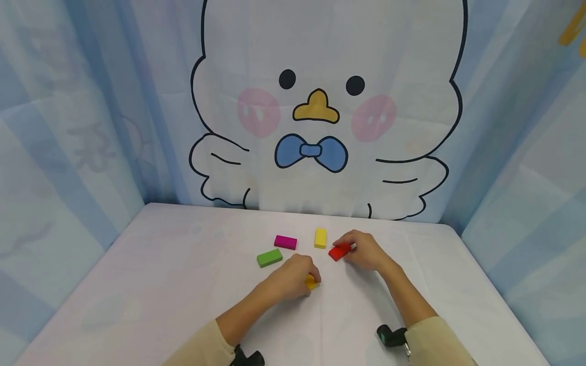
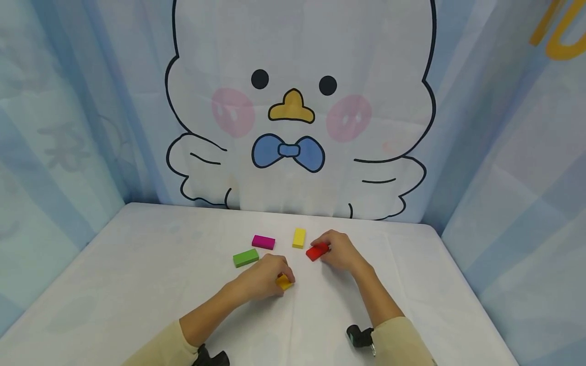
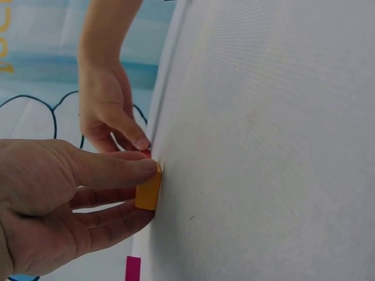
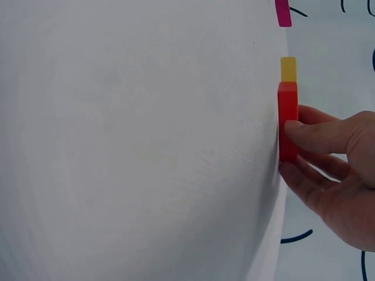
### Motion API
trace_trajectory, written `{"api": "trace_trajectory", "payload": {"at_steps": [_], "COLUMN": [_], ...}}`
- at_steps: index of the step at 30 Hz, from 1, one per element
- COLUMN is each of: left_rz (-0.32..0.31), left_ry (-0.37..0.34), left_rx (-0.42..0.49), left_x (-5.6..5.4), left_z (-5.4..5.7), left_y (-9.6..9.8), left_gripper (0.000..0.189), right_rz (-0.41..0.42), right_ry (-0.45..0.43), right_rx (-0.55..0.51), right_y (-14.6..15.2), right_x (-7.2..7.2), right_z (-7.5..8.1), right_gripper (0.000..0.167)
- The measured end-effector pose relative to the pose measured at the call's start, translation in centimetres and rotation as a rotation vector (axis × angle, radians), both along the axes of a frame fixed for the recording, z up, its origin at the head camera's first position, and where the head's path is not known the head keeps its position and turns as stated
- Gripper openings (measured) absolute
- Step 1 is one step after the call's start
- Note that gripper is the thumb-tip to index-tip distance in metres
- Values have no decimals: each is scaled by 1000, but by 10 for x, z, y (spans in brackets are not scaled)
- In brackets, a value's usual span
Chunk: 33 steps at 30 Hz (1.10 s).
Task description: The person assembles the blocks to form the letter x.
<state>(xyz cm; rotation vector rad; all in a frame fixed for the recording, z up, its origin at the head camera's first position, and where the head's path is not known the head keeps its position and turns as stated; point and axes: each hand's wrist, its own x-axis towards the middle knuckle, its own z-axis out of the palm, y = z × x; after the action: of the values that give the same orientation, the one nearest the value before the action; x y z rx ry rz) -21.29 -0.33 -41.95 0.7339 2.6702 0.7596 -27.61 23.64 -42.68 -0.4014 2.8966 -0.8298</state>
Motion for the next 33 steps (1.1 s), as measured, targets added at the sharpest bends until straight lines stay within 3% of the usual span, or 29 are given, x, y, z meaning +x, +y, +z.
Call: {"api": "trace_trajectory", "payload": {"at_steps": [9, 14, 18, 24, 33], "left_rz": [-2, -19, -64, -159, -236], "left_ry": [4, 8, 47, 154, 118], "left_rx": [10, -4, -33, -88, -172], "left_x": [-1, -2, -1, 5, 17], "left_z": [-2, -4, -3, 0, -4], "left_y": [-3, -6, -11, -31, -54], "left_gripper": [26, 37, 44, 36, 46], "right_rz": [-19, -13, -10, -11, 14], "right_ry": [-6, -1, 4, 6, 20], "right_rx": [15, 27, 35, 33, 42], "right_y": [-2, -2, -2, 1, 3], "right_x": [-5, -7, -8, -9, -12], "right_z": [-2, -2, -2, -3, -4], "right_gripper": [36, 35, 34, 35, 35]}}
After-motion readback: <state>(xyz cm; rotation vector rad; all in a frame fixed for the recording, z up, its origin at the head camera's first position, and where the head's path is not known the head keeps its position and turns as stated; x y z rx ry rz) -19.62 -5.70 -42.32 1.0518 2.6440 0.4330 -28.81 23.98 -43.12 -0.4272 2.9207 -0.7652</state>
